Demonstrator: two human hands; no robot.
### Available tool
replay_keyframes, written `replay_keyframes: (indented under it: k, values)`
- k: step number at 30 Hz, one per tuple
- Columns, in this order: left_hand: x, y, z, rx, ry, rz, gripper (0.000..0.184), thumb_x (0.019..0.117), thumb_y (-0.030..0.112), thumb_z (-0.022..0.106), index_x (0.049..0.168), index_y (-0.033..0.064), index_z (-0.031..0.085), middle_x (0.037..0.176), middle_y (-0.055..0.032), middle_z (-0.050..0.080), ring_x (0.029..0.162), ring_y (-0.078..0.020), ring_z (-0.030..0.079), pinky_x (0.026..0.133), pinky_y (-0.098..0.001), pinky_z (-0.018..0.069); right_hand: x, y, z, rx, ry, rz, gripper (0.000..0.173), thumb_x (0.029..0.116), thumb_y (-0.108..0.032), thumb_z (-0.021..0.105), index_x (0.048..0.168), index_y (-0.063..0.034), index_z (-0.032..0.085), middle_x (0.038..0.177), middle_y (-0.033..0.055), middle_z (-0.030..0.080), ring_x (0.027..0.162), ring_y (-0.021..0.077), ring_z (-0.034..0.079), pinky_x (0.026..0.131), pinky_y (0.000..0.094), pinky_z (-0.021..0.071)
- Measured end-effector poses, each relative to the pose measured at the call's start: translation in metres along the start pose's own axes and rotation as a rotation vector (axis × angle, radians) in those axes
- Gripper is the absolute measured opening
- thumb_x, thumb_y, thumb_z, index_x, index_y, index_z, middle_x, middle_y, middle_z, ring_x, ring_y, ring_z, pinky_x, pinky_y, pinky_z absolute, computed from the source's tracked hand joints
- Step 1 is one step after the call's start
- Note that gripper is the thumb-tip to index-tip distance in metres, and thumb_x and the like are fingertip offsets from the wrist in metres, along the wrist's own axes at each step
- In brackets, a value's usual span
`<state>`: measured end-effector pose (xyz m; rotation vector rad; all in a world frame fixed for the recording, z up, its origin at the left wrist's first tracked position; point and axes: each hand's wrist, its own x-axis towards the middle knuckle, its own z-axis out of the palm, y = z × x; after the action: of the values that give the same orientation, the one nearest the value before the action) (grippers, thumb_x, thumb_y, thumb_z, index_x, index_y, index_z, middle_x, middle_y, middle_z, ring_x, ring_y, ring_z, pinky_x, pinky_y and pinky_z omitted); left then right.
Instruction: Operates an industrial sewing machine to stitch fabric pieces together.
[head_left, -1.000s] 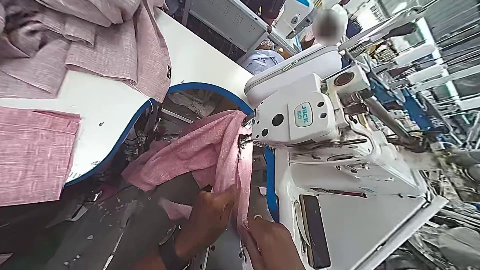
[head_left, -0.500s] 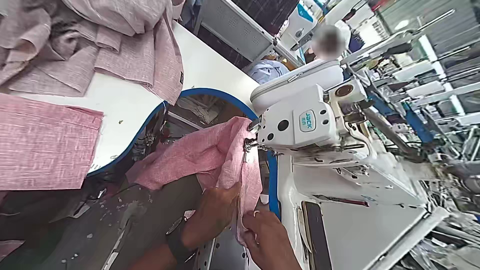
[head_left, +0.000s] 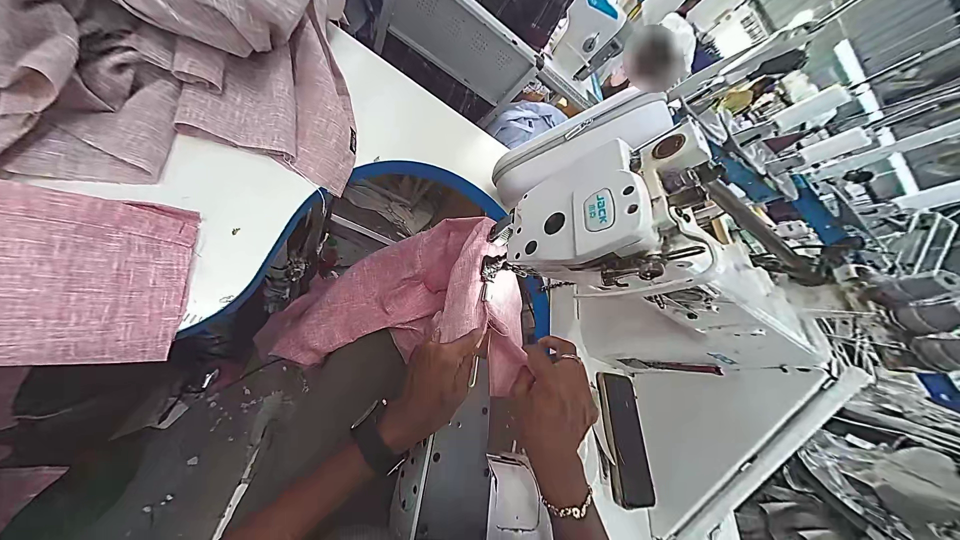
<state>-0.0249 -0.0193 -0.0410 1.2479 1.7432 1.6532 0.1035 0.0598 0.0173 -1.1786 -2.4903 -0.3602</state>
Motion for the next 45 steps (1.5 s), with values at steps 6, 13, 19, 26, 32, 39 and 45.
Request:
replay_keyframes:
  k: [6, 13, 19, 26, 32, 39, 45]
  values:
    - [0.001, -0.003, 0.003, -0.002, 0.009, 0.005, 0.034, 0.1018, 0.01, 0.048, 0.121, -0.0012, 0.074, 0.078, -0.0134, 0.073, 0.065, -0.0232, 0.069, 0.064, -0.0417, 0.0548, -0.011, 0.012, 0.005, 0.798, 0.008, 0.355, 0.019, 0.0917, -0.004, 0.044, 0.088, -0.0026, 0.063, 0.073, -0.0054, 0.061, 0.068, -0.0038, 0.06, 0.063, 0.0152, 0.0509]
    - [0.0, -0.004, 0.001, 0.001, -0.013, -0.027, 0.035, 0.1024, 0.011, 0.047, 0.122, 0.0001, 0.073, 0.078, -0.0118, 0.073, 0.065, -0.0198, 0.067, 0.065, -0.0386, 0.0545, 0.022, 0.036, -0.019, -0.08, 0.158, -0.061, 0.024, 0.0854, -0.007, 0.067, 0.107, 0.0, 0.076, 0.101, 0.0274, 0.07, 0.069, 0.0399, 0.069, 0.05, 0.0484, 0.0499]
    - [0.0, -0.004, 0.002, -0.004, -0.003, -0.017, 0.034, 0.103, 0.012, 0.048, 0.121, 0.0003, 0.074, 0.084, -0.0127, 0.075, 0.071, -0.0212, 0.07, 0.069, -0.0408, 0.056, 0.009, 0.043, -0.026, -0.054, 0.173, -0.324, 0.026, 0.0912, 0.002, 0.053, 0.1, 0.0, 0.077, 0.086, 0.018, 0.074, 0.069, 0.0309, 0.072, 0.053, 0.0377, 0.053]
    - [0.0, -0.006, 0.005, 0.012, 0.015, -0.002, 0.034, 0.103, 0.012, 0.047, 0.121, 0.0006, 0.074, 0.081, -0.0121, 0.074, 0.068, -0.0196, 0.069, 0.067, -0.0383, 0.0554, 0.025, 0.036, -0.028, -0.097, 0.074, -0.093, 0.042, 0.086, -0.036, 0.069, 0.106, 0.0011, 0.074, 0.073, 0.0203, 0.066, 0.058, 0.0376, 0.066, 0.045, 0.0491, 0.0457]
    - [0.0, -0.004, 0.004, 0.011, 0.014, -0.022, 0.034, 0.1024, 0.012, 0.048, 0.121, 0.0018, 0.074, 0.08, -0.0116, 0.074, 0.065, -0.019, 0.067, 0.065, -0.0379, 0.0538, 0.042, 0.052, -0.032, -0.088, 0.121, -0.234, 0.018, 0.0882, -0.003, 0.059, 0.088, -0.0026, 0.077, 0.087, 0.0195, 0.073, 0.077, 0.0398, 0.071, 0.058, 0.0502, 0.0528]
    - [0.004, -0.005, 0.004, 0.029, -0.023, 0.039, 0.028, 0.0981, 0.011, 0.049, 0.087, -0.0001, 0.073, 0.065, -0.0115, 0.065, 0.061, -0.0236, 0.065, 0.06, -0.0428, 0.0504, -0.035, -0.011, -0.033, 0.225, 0.017, -0.403, 0.02, 0.091, -0.006, 0.058, 0.091, -0.0042, 0.078, 0.072, 0.0096, 0.07, 0.064, 0.0215, 0.068, 0.055, 0.0297, 0.0539]
    - [0.006, 0.0, -0.001, 0.026, -0.028, -0.027, 0.03, 0.0986, 0.012, 0.048, 0.093, 0.001, 0.076, 0.066, -0.0103, 0.066, 0.062, -0.0231, 0.066, 0.06, -0.0432, 0.0512, -0.033, -0.024, -0.014, 0.225, 0.259, -0.395, 0.02, 0.0928, -0.014, 0.06, 0.092, -0.0048, 0.078, 0.062, 0.0049, 0.059, 0.059, 0.0149, 0.055, 0.057, 0.0216, 0.0435]
